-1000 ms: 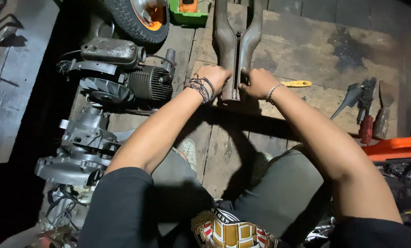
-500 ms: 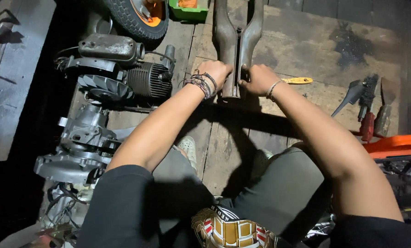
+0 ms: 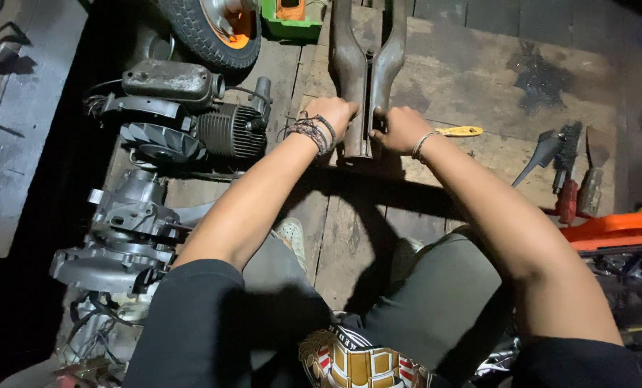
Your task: A person uses a small brush to clean the interior and exterior surfaces of a motorcycle front fork assembly.
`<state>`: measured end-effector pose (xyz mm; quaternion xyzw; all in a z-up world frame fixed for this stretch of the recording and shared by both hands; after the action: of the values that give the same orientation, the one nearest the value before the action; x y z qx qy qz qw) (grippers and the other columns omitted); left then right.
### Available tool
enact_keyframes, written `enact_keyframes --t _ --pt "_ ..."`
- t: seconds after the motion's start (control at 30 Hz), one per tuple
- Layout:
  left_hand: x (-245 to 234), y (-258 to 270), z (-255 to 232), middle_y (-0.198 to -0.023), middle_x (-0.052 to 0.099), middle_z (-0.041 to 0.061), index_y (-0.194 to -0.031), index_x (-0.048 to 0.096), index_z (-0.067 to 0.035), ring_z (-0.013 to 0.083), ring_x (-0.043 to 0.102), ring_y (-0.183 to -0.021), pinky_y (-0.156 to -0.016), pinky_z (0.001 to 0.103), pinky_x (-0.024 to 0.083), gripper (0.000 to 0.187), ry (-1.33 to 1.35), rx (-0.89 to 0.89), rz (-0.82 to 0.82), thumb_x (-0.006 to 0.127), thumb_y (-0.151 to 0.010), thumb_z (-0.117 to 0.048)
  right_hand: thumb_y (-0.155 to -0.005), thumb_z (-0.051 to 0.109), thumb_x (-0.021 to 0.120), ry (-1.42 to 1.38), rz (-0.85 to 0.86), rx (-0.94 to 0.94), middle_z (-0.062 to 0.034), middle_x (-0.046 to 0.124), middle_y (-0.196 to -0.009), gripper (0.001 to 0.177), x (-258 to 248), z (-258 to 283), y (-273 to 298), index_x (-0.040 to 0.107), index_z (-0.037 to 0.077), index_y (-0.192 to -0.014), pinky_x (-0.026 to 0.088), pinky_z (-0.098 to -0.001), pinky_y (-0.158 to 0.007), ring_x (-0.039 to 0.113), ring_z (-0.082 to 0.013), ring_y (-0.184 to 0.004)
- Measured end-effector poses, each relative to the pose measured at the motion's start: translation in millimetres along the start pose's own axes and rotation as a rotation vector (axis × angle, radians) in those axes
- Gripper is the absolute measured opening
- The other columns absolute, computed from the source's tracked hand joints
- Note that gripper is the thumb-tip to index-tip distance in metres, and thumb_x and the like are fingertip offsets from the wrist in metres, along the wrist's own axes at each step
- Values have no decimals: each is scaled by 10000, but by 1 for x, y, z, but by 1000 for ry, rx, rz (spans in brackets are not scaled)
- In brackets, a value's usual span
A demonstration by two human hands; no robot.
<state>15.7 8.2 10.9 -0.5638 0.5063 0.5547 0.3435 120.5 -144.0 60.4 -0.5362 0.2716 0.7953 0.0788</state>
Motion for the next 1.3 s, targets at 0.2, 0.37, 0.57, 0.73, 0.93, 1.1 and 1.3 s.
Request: enact_keyframes --t 0.2,0.37,0.57,0.73,0.93,1.1,1.3 --pt "-1 6 -3 -1021 752 90 -1140 705 -200 337 745 -1002 -880 487 604 205 -23 44 -19 660 -940 -217 -933 444 684 16 1 10 -267 770 -1010 476 5 -5 -4 788 -17 -994 589 -547 -876 724 -466 -1042" --pt "-2 8 -4 -1000 752 106 -1131 707 -192 348 744 -989 -870 499 603 206 -33 53 -13 677 -929 -219 -940 402 692 3 9 14 -284 767 -1010 447 9 -10 -10 789 -33 -979 591 -541 -866 728 -471 -1031" --pt "-18 19 -12 -973 754 103 -1099 725 -179 352 748 -963 -857 495 605 178 -23 50 -3 690 -930 -222 -942 436 689 -4 12 29 -299 759 -981 483 12 -13 -10 785 -37 -929 585 -557 -852 721 -497 -1021" --pt "-15 19 -10 -987 752 109 -1116 718 -195 362 744 -972 -868 500 602 192 -27 44 -2 703 -928 -234 -940 427 699 -7 -1 20 -293 759 -925 472 15 -14 -14 781 -34 -873 592 -546 -816 731 -498 -978" --pt "-6 18 -4 -992 748 102 -1154 706 -204 354 742 -975 -868 493 602 223 -42 48 1 679 -951 -292 -941 418 683 -3 4 -9 -299 753 -905 501 14 -17 -13 768 -67 -851 586 -563 -813 723 -509 -976" --pt "-22 32 -8 -1041 746 107 -1192 686 -188 349 734 -1010 -886 490 595 232 7 93 38 661 -971 -253 -944 393 690 16 -9 -3 -308 753 -893 472 27 -29 -23 769 -46 -790 592 -538 -784 735 -498 -942" --pt "-6 29 -5 -1004 743 99 -1171 670 -199 357 733 -987 -859 508 602 239 -29 130 42 676 -944 -273 -937 440 697 -25 -2 33 -290 757 -947 489 1 -3 -3 784 -39 -890 585 -539 -829 724 -483 -1011"
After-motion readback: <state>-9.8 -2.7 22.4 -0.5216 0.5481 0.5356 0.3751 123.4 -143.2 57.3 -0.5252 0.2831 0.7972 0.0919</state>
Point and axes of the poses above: each hand's wrist, its own y-axis away from the middle knuckle, its own x-axis out of the palm, z = x × y, the point moved 1 cm from there along -y, towards the middle knuckle
